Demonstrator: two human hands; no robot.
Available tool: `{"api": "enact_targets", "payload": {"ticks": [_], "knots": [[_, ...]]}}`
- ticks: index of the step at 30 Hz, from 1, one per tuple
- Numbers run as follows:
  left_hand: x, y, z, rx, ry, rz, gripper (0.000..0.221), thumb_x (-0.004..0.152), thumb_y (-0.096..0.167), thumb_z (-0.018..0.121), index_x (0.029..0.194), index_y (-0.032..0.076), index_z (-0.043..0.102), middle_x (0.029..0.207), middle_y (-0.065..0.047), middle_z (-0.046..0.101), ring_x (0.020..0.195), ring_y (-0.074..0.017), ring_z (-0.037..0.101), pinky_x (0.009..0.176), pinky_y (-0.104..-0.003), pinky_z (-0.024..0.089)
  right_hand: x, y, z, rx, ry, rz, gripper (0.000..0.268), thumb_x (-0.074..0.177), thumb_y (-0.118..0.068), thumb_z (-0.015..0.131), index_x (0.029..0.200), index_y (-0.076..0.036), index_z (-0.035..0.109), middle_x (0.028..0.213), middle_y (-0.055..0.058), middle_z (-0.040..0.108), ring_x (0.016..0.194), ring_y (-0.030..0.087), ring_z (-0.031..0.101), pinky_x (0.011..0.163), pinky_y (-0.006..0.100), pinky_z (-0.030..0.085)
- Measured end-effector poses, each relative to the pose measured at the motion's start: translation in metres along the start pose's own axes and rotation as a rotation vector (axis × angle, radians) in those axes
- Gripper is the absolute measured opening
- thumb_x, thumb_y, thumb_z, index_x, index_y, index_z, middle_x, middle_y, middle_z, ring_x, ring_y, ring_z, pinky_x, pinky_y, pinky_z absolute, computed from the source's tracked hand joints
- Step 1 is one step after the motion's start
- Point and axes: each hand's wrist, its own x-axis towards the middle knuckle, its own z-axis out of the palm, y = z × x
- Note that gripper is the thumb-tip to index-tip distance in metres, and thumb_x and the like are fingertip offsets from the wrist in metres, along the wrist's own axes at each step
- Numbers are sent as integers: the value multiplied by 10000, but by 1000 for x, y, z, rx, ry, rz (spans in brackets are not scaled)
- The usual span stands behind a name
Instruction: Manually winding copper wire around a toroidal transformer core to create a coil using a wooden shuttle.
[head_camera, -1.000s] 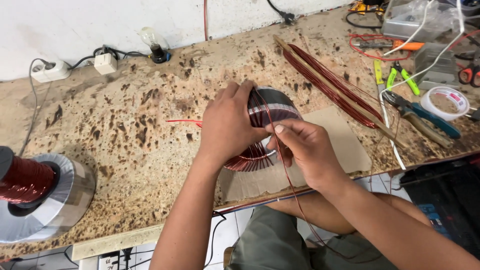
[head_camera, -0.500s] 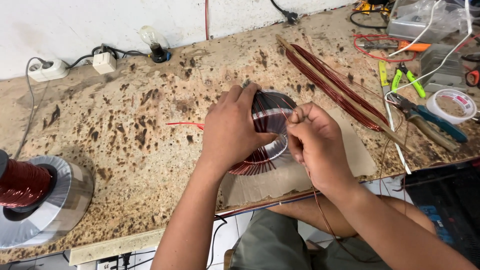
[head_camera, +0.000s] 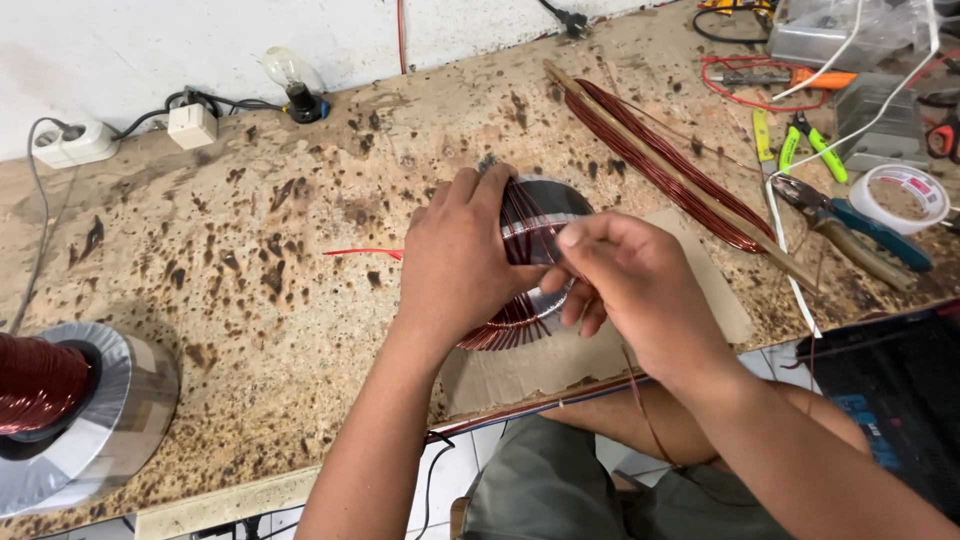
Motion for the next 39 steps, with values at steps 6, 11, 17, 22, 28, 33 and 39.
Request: {"api": "enact_targets", "payload": {"ticks": [6, 11, 17, 22, 28, 33, 39], "knots": [[-1, -3, 6, 31, 39, 8, 1028, 567, 410, 962, 1433, 35, 555, 1222, -148, 626, 1186, -365, 606, 952, -559, 506, -6, 9, 14, -26, 118, -132, 217, 984, -164, 679, 1049, 28, 755, 652, 55, 634, 565, 45, 497, 481, 180, 358], [-4, 1, -6, -51, -1, 18, 1008, 586, 298, 927, 1451, 31, 486, 1235, -164, 623, 1193, -382, 600, 934, -593, 505, -10, 44, 22, -280, 290, -343, 211, 1017, -181, 632, 1128, -70, 772, 855, 148, 772, 783, 178, 711, 740, 341, 582], [-2, -10, -18, -263, -55, 170, 820, 741, 190, 799, 1439, -68, 455, 1265, -323, 610, 1247, -519, 573, 971, -690, 467, -3, 30, 12, -311, 184, -356, 188, 1001, -179, 626, 1052, -79, 776, 652, 105, 672, 635, 133, 572, 612, 318, 553], [-8, -21, -16, -372, 14, 287, 722, 807, 184, 761, 1437, -47, 496, 1160, -288, 629, 1124, -503, 625, 942, -635, 495, -4, 18, 2, -224, 94, -334, 215, 994, -176, 606, 1012, -64, 789, 602, 73, 626, 632, 116, 523, 577, 290, 519], [-11, -32, -10, -382, 61, 328, 621, 899, 267, 755, 1444, 45, 559, 1090, -179, 625, 1028, -407, 642, 908, -546, 537, -10, 29, 14, -186, 159, -332, 227, 1005, -133, 578, 986, -40, 784, 626, 109, 636, 649, 155, 507, 605, 351, 531], [-14, -29, -10, -401, 58, 298, 467, 959, 324, 686, 1384, 134, 644, 1100, -177, 604, 1012, -445, 632, 878, -589, 534, -15, 45, 27, -192, 210, -325, 231, 1007, -128, 557, 1016, -48, 774, 628, 110, 599, 635, 177, 535, 600, 356, 523], [-14, -32, -6, -329, 99, 376, 397, 1059, 383, 565, 1403, 185, 566, 1140, -80, 583, 1007, -242, 614, 773, -359, 503, -11, 72, 44, -245, 240, -462, 274, 1085, -250, 458, 1067, -73, 666, 634, -54, 398, 524, 59, 329, 502, 256, 354]]}}
